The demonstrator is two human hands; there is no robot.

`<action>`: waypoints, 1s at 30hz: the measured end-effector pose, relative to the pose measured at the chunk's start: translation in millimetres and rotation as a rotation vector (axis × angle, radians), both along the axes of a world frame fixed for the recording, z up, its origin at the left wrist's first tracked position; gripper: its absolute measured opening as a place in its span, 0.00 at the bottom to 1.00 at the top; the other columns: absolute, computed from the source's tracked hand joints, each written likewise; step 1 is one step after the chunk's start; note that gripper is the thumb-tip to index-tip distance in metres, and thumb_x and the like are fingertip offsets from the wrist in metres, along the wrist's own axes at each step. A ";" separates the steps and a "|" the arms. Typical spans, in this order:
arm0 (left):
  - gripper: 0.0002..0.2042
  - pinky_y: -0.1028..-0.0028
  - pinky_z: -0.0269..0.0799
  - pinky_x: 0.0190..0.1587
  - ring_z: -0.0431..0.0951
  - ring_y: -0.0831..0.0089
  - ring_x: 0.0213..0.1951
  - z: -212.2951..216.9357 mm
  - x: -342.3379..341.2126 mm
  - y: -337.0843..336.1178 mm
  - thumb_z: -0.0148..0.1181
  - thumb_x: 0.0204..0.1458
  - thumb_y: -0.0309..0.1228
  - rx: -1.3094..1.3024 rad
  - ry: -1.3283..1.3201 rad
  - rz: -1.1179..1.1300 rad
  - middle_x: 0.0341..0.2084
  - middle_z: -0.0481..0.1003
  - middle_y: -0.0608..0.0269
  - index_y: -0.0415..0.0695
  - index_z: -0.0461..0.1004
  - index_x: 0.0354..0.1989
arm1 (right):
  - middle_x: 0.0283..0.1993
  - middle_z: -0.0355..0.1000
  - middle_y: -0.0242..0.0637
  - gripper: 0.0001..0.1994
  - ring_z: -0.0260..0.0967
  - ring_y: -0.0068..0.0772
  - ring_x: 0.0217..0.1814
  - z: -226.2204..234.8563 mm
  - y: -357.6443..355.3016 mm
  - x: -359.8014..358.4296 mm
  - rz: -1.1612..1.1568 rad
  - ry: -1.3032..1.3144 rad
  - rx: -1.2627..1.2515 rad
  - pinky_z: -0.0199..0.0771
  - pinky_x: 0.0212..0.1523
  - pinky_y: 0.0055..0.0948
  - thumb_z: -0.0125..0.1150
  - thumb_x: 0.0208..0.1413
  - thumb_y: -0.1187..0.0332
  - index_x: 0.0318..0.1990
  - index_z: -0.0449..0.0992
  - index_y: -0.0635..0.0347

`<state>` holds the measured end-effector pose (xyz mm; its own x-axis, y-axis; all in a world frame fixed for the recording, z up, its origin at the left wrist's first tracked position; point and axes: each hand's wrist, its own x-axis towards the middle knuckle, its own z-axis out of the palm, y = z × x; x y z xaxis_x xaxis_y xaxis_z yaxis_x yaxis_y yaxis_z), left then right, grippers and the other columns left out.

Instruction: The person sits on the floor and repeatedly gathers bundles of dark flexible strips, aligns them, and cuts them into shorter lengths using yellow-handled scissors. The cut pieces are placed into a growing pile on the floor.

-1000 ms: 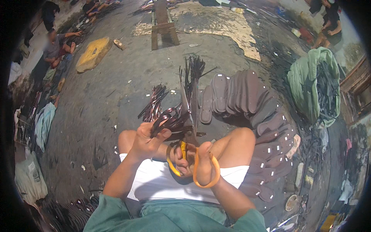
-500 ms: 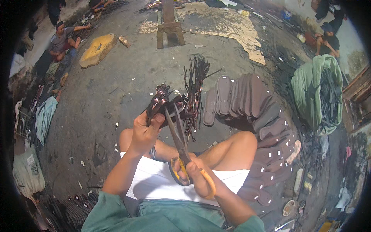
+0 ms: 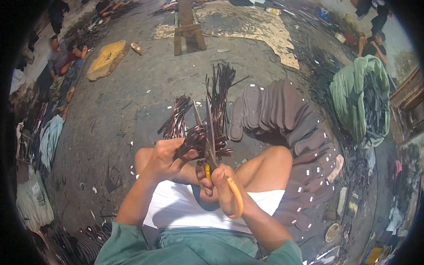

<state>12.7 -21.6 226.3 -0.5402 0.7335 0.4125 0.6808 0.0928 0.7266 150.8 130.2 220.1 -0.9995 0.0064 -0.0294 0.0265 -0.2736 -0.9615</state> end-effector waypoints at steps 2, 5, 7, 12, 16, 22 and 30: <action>0.18 0.74 0.76 0.41 0.82 0.64 0.38 3.2 1.1 -1.3 0.62 0.48 0.22 -0.013 -0.118 0.014 0.39 0.79 0.52 0.38 0.74 0.50 | 0.21 0.57 0.26 0.37 0.53 0.17 0.22 -1.9 2.8 4.2 0.015 -0.080 -0.014 0.55 0.21 0.20 0.34 0.56 0.29 0.26 0.64 0.61; 0.18 0.75 0.76 0.45 0.81 0.70 0.41 4.1 -2.8 1.1 0.60 0.49 0.19 0.118 -0.207 -0.032 0.42 0.79 0.54 0.37 0.73 0.51 | 0.19 0.55 0.25 0.36 0.50 0.15 0.19 -3.5 5.6 6.6 0.018 -0.111 0.078 0.51 0.18 0.18 0.36 0.56 0.30 0.25 0.63 0.60; 0.20 0.75 0.75 0.46 0.80 0.70 0.43 -0.2 -2.9 1.6 0.58 0.49 0.17 0.150 -0.230 -0.054 0.44 0.78 0.54 0.37 0.71 0.54 | 0.18 0.54 0.24 0.35 0.49 0.14 0.19 -8.5 5.7 6.6 0.006 -0.074 0.152 0.51 0.18 0.18 0.38 0.56 0.31 0.25 0.63 0.60; 0.24 0.71 0.76 0.47 0.79 0.70 0.45 -8.4 1.2 10.1 0.54 0.49 0.14 0.278 -0.342 -0.089 0.45 0.78 0.55 0.37 0.67 0.58 | 0.19 0.55 0.25 0.34 0.52 0.16 0.19 -4.9 8.7 5.0 0.051 -0.111 -0.026 0.50 0.18 0.19 0.38 0.57 0.32 0.29 0.64 0.60; 0.30 0.71 0.77 0.46 0.81 0.62 0.42 -11.5 -3.0 3.7 0.53 0.42 0.14 0.060 -0.060 -0.112 0.44 0.78 0.51 0.43 0.67 0.60 | 0.23 0.58 0.29 0.34 0.55 0.20 0.22 6.1 1.3 -2.5 0.017 -0.033 -0.275 0.54 0.21 0.21 0.37 0.57 0.32 0.36 0.64 0.60; 0.27 0.72 0.75 0.35 0.80 0.69 0.32 -12.1 -1.7 8.9 0.56 0.47 0.19 0.127 -0.097 -0.089 0.37 0.79 0.56 0.43 0.67 0.60 | 0.24 0.55 0.29 0.38 0.52 0.21 0.22 -33.2 19.6 4.4 0.225 -0.029 -0.445 0.55 0.22 0.20 0.31 0.54 0.27 0.37 0.63 0.60; 0.20 0.84 0.56 0.25 0.60 0.88 0.24 -14.1 -1.0 11.1 0.51 0.63 0.38 0.308 -0.788 0.086 0.24 0.67 0.77 0.43 0.67 0.60 | 0.22 0.57 0.27 0.30 0.55 0.19 0.23 -16.7 12.8 18.5 0.218 0.048 0.016 0.57 0.23 0.20 0.32 0.63 0.38 0.33 0.65 0.60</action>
<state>11.7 -10.6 212.2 -0.8019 0.5936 0.0674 -0.0346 -0.1589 0.9867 169.3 142.9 203.4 -0.9775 -0.2101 0.0164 0.0378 -0.2513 -0.9672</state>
